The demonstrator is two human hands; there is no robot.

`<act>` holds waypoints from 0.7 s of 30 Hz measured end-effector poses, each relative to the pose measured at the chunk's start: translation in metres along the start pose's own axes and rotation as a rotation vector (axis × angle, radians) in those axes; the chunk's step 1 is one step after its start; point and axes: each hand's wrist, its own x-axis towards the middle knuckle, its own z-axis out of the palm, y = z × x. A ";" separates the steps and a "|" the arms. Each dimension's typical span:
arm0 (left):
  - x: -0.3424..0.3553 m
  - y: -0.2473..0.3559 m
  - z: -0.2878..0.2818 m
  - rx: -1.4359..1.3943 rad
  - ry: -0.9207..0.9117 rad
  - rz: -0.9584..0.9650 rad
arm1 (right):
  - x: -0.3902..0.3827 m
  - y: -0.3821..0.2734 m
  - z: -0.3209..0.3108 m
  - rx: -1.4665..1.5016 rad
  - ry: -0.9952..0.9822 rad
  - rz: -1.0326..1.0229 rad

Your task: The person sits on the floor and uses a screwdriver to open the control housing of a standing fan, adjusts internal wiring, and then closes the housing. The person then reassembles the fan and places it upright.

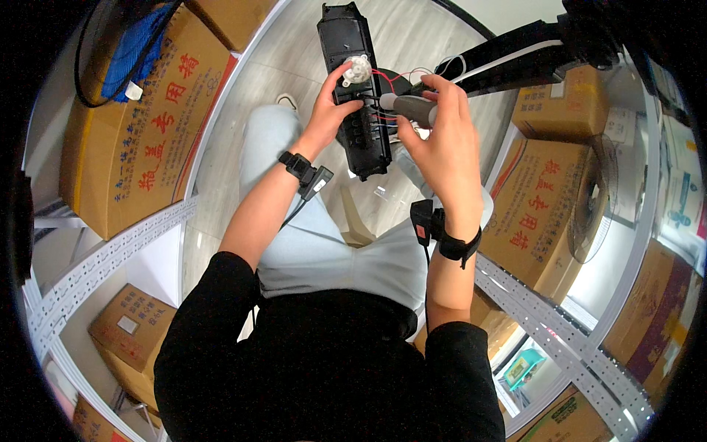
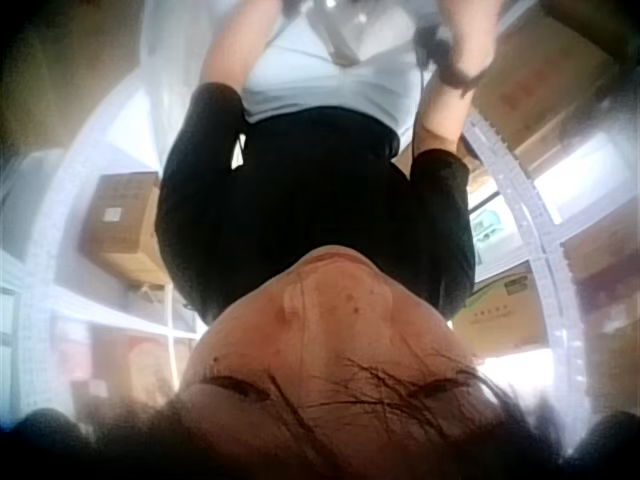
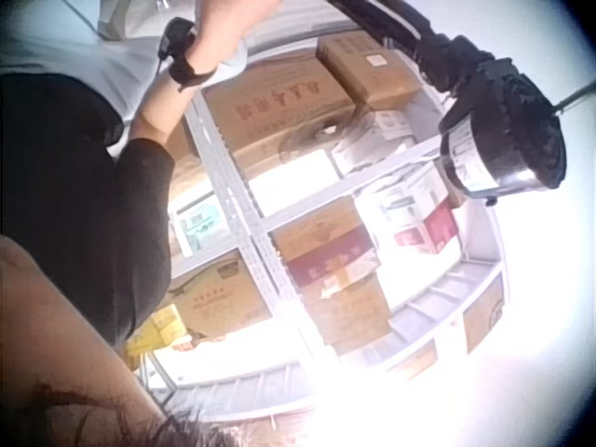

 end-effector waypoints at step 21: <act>0.000 -0.007 -0.004 0.066 -0.019 0.008 | 0.003 -0.005 -0.009 -0.250 -0.221 0.331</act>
